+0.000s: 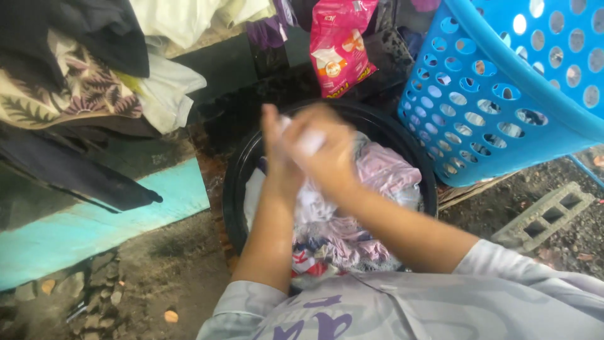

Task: Hand washing various items of clothing in a basin with soapy water.

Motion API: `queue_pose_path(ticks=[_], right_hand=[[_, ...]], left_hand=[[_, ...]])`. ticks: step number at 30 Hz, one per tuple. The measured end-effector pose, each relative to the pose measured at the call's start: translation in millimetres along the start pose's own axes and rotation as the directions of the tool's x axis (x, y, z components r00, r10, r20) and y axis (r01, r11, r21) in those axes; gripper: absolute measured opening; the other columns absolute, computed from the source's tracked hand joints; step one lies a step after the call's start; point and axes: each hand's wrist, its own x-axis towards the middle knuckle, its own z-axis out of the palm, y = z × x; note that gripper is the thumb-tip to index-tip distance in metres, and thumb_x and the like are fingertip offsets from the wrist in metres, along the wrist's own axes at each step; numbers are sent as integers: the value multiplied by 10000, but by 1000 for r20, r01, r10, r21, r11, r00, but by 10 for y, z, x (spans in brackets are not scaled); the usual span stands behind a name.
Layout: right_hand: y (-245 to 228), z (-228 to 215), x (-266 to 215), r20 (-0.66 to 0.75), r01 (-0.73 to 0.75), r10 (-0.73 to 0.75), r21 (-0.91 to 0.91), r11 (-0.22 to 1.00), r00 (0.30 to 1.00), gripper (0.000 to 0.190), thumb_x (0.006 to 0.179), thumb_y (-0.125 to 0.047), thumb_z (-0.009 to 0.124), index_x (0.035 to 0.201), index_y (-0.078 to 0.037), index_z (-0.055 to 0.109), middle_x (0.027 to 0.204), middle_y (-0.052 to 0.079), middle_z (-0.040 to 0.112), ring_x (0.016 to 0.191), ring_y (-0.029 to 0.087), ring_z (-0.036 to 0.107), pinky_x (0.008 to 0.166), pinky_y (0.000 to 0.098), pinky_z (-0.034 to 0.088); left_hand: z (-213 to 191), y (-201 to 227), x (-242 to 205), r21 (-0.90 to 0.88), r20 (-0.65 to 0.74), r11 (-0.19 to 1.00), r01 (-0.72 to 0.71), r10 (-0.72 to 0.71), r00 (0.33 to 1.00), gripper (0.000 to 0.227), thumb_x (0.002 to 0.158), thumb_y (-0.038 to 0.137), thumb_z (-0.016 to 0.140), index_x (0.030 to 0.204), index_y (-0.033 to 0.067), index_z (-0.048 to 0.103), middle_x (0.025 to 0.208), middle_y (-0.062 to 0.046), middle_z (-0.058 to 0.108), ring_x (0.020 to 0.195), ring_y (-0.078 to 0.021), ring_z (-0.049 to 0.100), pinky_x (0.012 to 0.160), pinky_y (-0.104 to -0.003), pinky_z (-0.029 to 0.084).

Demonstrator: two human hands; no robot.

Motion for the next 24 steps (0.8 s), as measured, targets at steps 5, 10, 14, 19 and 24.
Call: queue_pose_path(ticks=[5, 10, 14, 19, 24], right_hand=[[-40, 255, -186, 328, 11, -13, 10, 1000, 945, 232, 908, -68, 683, 682, -34, 639, 645, 132, 624, 585, 245, 648, 1015, 405, 507], [126, 181, -78, 341, 0, -10, 29, 1000, 940, 86, 895, -75, 699, 857, 2, 709, 784, 168, 691, 709, 241, 727, 703, 304, 552], [646, 19, 15, 278, -144, 133, 17, 989, 951, 116, 899, -96, 709, 836, 1, 709, 811, 144, 742, 728, 177, 719, 691, 325, 594], [781, -518, 478, 288, -211, 387, -493, 844, 876, 335, 996, -304, 707, 862, 1, 737, 777, 179, 701, 679, 247, 660, 669, 385, 532], [1297, -722, 201, 260, -282, 599, -697, 659, 757, 519, 1022, -506, 689, 969, 10, 665, 846, 185, 693, 754, 331, 655, 720, 412, 533]], left_hand=[[-1046, -596, 311, 524, 320, 786, -327, 174, 931, 547, 1029, 505, 418, 1407, 120, 507, 1252, 26, 613, 1152, -78, 569, 1074, -256, 448], [-393, -388, 116, 157, -13, 988, -1, 3, 1000, 512, 1083, 511, 404, 1095, 38, 600, 973, -54, 648, 930, -159, 644, 909, -324, 538], [450, 251, -387, 422, -363, 852, 310, -155, 919, 537, 1008, 554, 510, 1058, 40, 656, 912, -87, 697, 825, -198, 695, 772, -359, 594], [36, 884, -572, 636, -624, 569, 522, -19, 781, 513, 956, 548, 594, 1109, 72, 705, 1029, -178, 702, 898, -305, 690, 756, -463, 555], [-530, 583, -585, 856, -514, 182, 484, 409, 754, 558, 1062, 512, 479, 1268, 21, 647, 1267, -298, 630, 1158, -454, 610, 1007, -606, 425]])
